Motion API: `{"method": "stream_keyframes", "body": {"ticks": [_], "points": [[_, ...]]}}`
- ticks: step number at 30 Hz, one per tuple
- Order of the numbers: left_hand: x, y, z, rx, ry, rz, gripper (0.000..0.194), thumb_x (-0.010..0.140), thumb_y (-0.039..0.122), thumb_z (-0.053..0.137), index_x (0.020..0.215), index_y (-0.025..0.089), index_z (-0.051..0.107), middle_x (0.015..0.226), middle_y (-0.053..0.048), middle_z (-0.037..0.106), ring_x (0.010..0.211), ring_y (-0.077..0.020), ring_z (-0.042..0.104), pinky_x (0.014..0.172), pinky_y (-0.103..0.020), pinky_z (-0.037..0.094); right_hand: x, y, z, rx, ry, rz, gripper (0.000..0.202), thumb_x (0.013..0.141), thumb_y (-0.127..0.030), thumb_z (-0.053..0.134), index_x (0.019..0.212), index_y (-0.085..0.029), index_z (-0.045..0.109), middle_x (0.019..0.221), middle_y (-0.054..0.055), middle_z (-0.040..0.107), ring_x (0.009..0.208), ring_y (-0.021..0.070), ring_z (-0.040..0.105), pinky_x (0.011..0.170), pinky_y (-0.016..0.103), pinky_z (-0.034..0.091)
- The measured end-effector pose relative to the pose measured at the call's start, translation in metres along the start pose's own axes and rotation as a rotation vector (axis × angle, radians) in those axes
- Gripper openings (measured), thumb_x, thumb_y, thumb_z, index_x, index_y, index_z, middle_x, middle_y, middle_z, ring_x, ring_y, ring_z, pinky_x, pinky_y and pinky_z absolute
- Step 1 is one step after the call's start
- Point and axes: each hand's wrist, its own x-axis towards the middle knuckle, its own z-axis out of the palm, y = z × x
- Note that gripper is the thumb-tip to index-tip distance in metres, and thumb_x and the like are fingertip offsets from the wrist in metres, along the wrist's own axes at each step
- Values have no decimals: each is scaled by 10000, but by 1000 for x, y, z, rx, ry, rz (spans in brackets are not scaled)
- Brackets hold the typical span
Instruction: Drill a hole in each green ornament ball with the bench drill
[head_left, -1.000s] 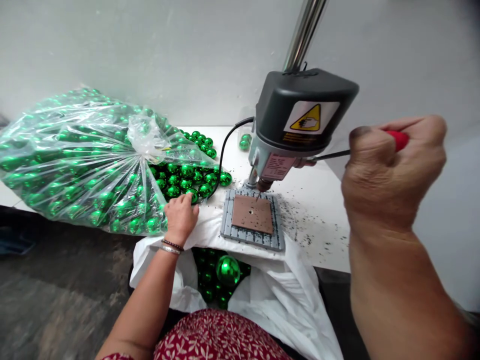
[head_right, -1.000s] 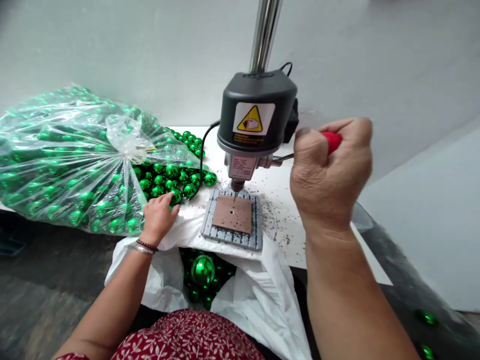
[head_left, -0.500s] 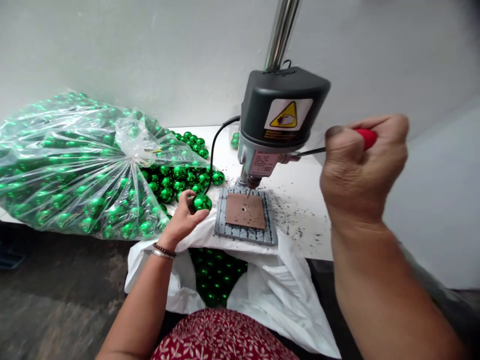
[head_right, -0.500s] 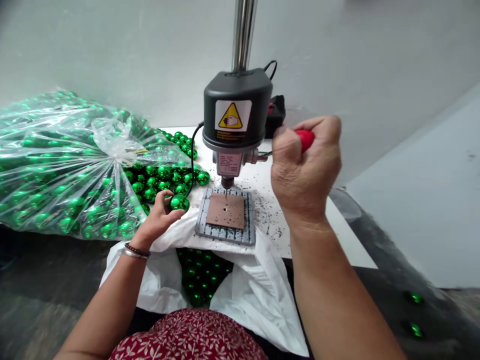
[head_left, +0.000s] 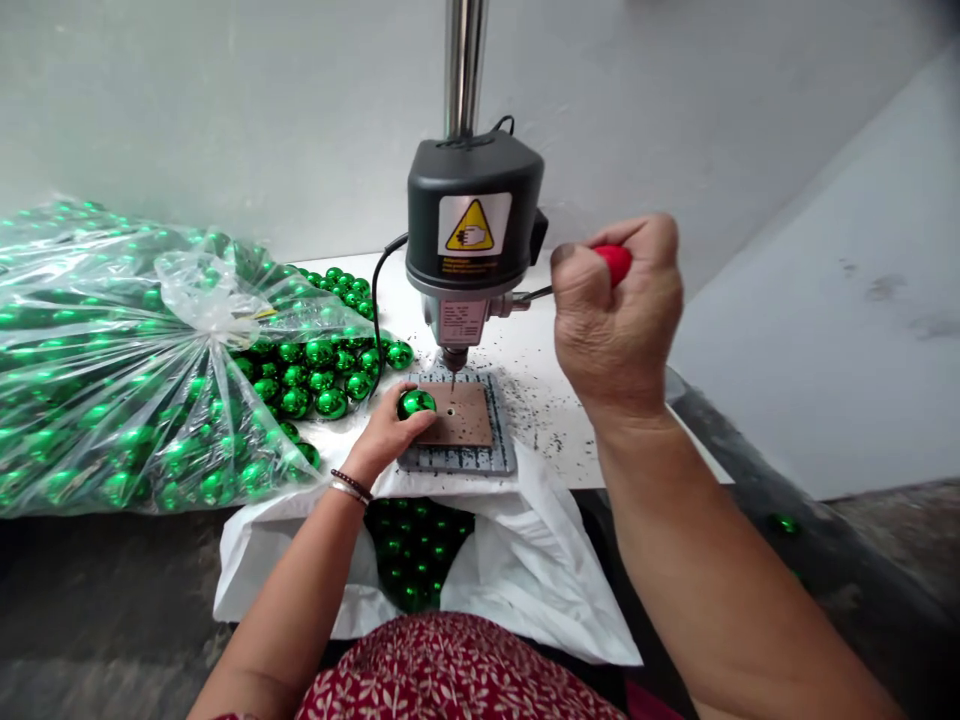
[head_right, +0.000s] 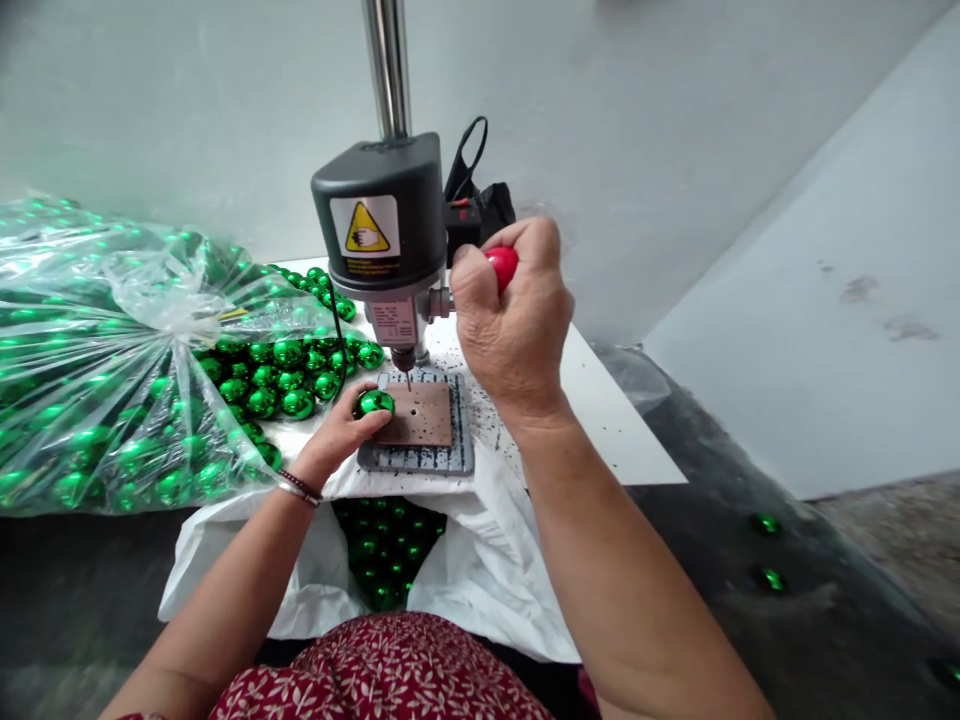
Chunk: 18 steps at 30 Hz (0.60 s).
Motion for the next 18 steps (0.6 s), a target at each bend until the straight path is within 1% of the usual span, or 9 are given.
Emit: {"method": "stream_keyframes", "body": {"ticks": [2,4,8,13,16,18], "points": [[4,2,0,171,21,42,589,698,354,804,1211,198,560,1058,-43,668,887,-167,626,849,-319,517,0,0,0,2,-9,-8,203,873,-236,600,821,-190,410,718,-55,436,653,39,388,628,182,382],[7,3,0,244,-2,49,599,710,375,804,1220,189,550,1032,-42,676,870,-170,630,853,-330,518,0,0,1,4,-8,-12,205,877,-220,598,827,-191,401,725,-59,433,650,35,389,631,175,389],[14,4,-1,335,-76,103,529,759,391,764,1217,182,598,1018,-52,701,908,-203,647,885,-359,520,0,1,0,-5,-9,-23,196,878,-236,607,842,-186,421,747,-56,443,653,29,401,637,172,407],[23,5,0,424,-140,130,547,805,420,713,1283,167,633,1124,-87,734,994,-242,672,948,-385,522,-2,8,-2,-66,-32,-91,167,946,-324,536,894,-186,458,807,-30,484,723,40,480,689,188,454],[27,5,1,445,-161,135,589,814,458,690,1322,164,633,1182,-93,740,1077,-262,674,1006,-399,510,-2,12,-2,-87,-46,-112,210,984,-397,478,931,-195,463,828,-23,496,764,49,517,718,200,483],[30,5,0,451,-143,159,579,803,470,690,1298,171,661,1185,-81,750,1104,-264,675,1032,-395,503,-1,13,-2,-93,-57,-103,226,990,-419,473,939,-199,463,830,-20,508,772,55,524,726,206,493]]}}
